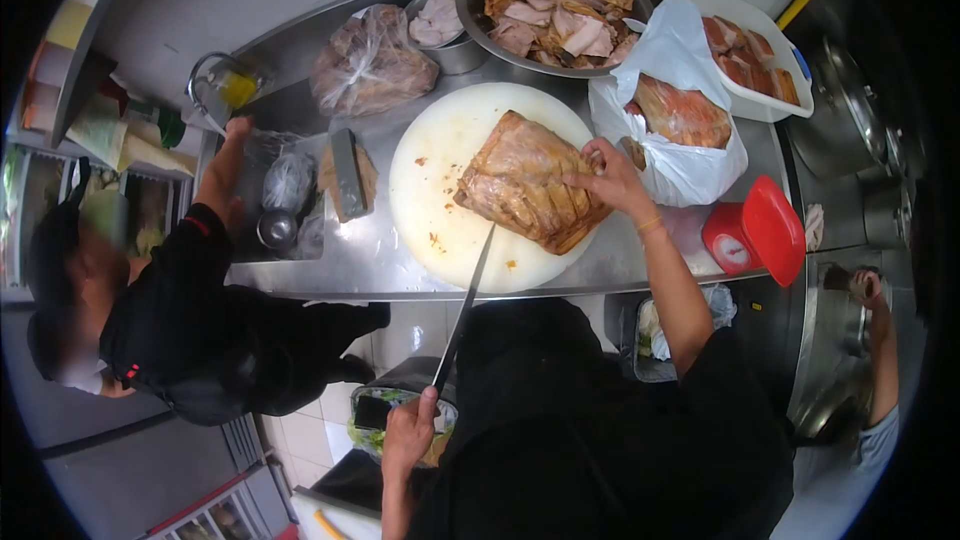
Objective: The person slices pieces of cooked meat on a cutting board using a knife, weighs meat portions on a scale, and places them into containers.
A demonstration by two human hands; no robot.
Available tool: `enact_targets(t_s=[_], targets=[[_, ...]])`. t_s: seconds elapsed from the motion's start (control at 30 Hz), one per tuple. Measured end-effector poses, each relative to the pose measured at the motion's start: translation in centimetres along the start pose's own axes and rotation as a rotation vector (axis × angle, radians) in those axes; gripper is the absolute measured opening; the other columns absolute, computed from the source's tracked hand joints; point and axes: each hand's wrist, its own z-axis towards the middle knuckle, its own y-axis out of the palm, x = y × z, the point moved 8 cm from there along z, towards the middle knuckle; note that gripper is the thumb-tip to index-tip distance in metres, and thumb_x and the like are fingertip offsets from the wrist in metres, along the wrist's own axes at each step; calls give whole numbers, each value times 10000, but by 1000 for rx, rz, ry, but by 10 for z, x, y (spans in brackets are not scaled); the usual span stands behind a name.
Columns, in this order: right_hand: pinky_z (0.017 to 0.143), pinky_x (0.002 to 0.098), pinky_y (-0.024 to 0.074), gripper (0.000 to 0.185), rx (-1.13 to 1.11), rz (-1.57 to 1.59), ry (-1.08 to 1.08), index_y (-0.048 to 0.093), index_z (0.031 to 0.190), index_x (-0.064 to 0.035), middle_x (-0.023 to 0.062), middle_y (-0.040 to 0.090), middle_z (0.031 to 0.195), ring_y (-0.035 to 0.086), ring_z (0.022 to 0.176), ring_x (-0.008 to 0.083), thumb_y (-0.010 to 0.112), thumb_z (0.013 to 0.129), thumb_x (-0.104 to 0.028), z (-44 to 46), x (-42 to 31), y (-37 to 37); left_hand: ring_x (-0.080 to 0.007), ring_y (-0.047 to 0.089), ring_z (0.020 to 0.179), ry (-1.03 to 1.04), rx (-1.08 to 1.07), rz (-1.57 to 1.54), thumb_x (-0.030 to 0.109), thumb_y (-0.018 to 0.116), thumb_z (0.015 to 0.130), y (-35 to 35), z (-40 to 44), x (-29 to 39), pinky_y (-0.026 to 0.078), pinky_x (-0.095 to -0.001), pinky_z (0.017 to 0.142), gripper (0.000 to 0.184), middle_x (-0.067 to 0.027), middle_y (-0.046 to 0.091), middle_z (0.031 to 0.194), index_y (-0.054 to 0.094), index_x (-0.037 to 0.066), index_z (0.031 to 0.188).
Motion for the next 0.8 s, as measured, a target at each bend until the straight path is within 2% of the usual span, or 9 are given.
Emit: enact_targets(t_s=[0.07,0.17,0.27,0.37,0.47,0.57,0.67,0.77,0.8], targets=[[788,391,510,630,47,19,123,578,1060,-58,176,685,940,663,882,329,848,693,-494,-26,2,-1,-481,656,926,23,-11,-1,526,393,1043,-2,6,0,498,-505,823,680,-282,683,841,704,-52,867],[760,392,510,651,182,-21,90,607,1019,-20,168,696,925,666,825,312,854,671,-510,-55,0,0,-503,632,943,70,17,25,522,386,1044,-11,15,6,487,-518,823,672,-314,661,866,701,-48,876],[682,369,548,606,21,26,306,623,931,32,175,703,853,691,731,283,848,724,-490,-80,23,21,-527,604,963,119,74,53,504,389,1045,-20,28,20,465,-553,834,651,-341,637,892,689,-53,890],[603,326,584,520,-193,605,565,636,923,60,187,707,807,711,660,246,803,830,-423,-116,20,72,-543,590,972,147,113,56,494,403,1041,-24,59,31,459,-568,843,646,-358,629,904,684,-67,889],[589,308,610,437,-204,778,533,645,930,83,205,709,823,733,680,239,726,925,-346,-126,-16,113,-553,582,976,166,229,87,488,422,1038,-39,71,45,462,-570,848,649,-376,622,905,680,-87,880],[597,316,611,431,-275,881,503,647,990,104,208,716,847,735,694,242,683,959,-324,-126,-47,154,-557,587,956,115,315,36,494,434,1036,-59,71,38,471,-566,835,665,-378,625,884,670,-98,843],[596,316,613,456,-322,951,405,646,984,119,202,719,850,737,699,238,656,976,-337,-119,-86,191,-560,592,907,80,377,-55,513,411,1040,-71,61,20,474,-559,810,701,-369,622,839,662,-100,812],[601,295,611,469,-499,725,362,645,972,134,196,721,848,736,698,224,642,986,-335,-100,-99,220,-554,600,885,70,401,-115,520,393,1043,-64,47,-3,475,-549,800,717,-365,617,812,666,-103,817],[603,341,611,430,-521,581,287,667,986,87,156,734,857,714,635,222,693,944,-340,-96,-108,215,-539,614,850,41,415,-148,526,386,1044,-60,39,-9,477,-535,785,721,-358,620,790,673,-100,831]])
